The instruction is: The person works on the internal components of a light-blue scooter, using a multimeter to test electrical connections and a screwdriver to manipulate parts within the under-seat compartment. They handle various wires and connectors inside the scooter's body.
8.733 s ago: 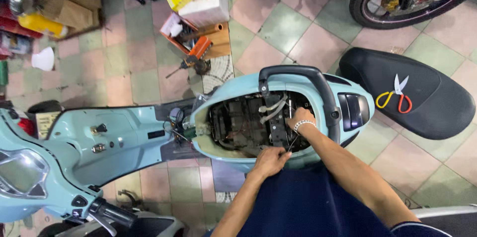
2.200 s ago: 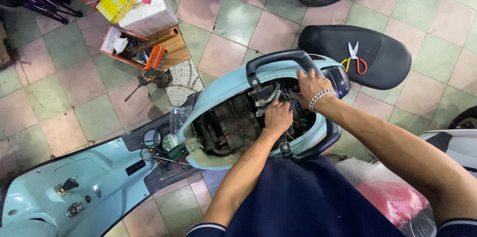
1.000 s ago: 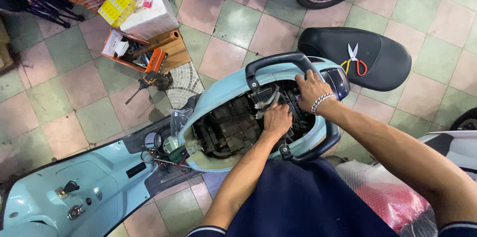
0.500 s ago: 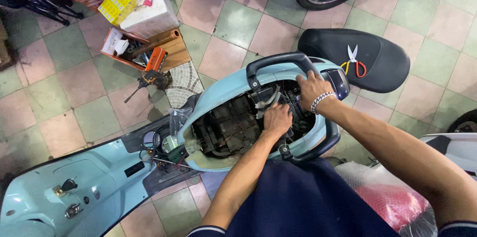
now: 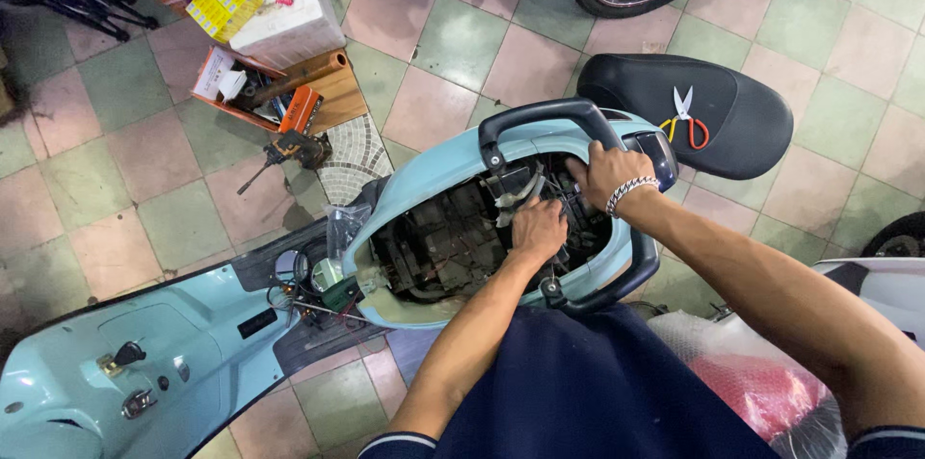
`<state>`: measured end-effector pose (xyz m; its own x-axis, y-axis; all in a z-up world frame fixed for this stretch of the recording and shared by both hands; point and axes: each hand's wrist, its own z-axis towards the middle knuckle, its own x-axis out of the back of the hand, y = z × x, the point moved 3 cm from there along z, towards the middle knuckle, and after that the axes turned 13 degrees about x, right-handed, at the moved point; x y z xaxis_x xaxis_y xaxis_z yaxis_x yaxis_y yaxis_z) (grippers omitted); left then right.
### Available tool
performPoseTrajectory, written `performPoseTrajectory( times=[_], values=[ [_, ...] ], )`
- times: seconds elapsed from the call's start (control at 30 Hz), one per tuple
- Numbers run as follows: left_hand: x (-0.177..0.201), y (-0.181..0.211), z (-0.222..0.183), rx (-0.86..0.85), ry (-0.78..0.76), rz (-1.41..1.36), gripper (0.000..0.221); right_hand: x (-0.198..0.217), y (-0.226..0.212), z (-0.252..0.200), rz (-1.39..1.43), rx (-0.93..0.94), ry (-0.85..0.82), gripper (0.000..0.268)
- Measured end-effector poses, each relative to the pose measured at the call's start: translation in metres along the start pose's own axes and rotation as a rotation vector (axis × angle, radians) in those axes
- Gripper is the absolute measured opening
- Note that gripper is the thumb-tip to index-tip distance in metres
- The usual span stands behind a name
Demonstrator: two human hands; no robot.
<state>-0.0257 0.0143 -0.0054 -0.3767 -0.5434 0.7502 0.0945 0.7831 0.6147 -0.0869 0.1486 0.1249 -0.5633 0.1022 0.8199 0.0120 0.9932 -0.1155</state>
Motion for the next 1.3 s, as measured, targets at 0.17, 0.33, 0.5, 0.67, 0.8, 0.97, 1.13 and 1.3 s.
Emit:
performPoseTrajectory(
  times=[0.17, 0.33, 0.5, 0.67, 0.8, 0.97, 1.13, 1.3],
  values=[
    [0.0, 0.001, -0.001, 0.0, 0.015, -0.02, 0.021, 0.003, -0.006, -0.002, -0.145, 0.304, 0.264, 0.06],
    [-0.006, 0.0, -0.003, 0.005, 0.042, -0.016, 0.023, -0.01, 0.002, 0.005, -0.088, 0.079, 0.078, 0.052],
    [-0.01, 0.002, -0.005, 0.042, 0.026, -0.064, 0.025, -0.005, -0.004, -0.003, -0.148, 0.241, 0.167, 0.047],
    [-0.012, 0.003, -0.008, 0.095, -0.013, -0.118, 0.023, -0.001, -0.003, 0.002, -0.053, -0.064, 0.006, 0.04],
    [-0.014, -0.002, -0.007, 0.104, 0.011, -0.153, 0.022, -0.002, -0.007, -0.005, -0.098, 0.219, 0.258, 0.03],
    [-0.014, -0.005, -0.01, 0.123, -0.01, -0.156, 0.023, -0.007, 0.003, 0.003, -0.065, -0.054, 0.054, 0.041],
    [-0.01, -0.005, -0.011, 0.133, 0.0, -0.181, 0.024, -0.003, -0.006, -0.01, -0.161, 0.249, 0.278, 0.032],
    [-0.008, -0.006, -0.011, 0.143, -0.006, -0.189, 0.025, -0.016, 0.006, -0.001, -0.076, -0.031, 0.085, 0.052]
  ],
)
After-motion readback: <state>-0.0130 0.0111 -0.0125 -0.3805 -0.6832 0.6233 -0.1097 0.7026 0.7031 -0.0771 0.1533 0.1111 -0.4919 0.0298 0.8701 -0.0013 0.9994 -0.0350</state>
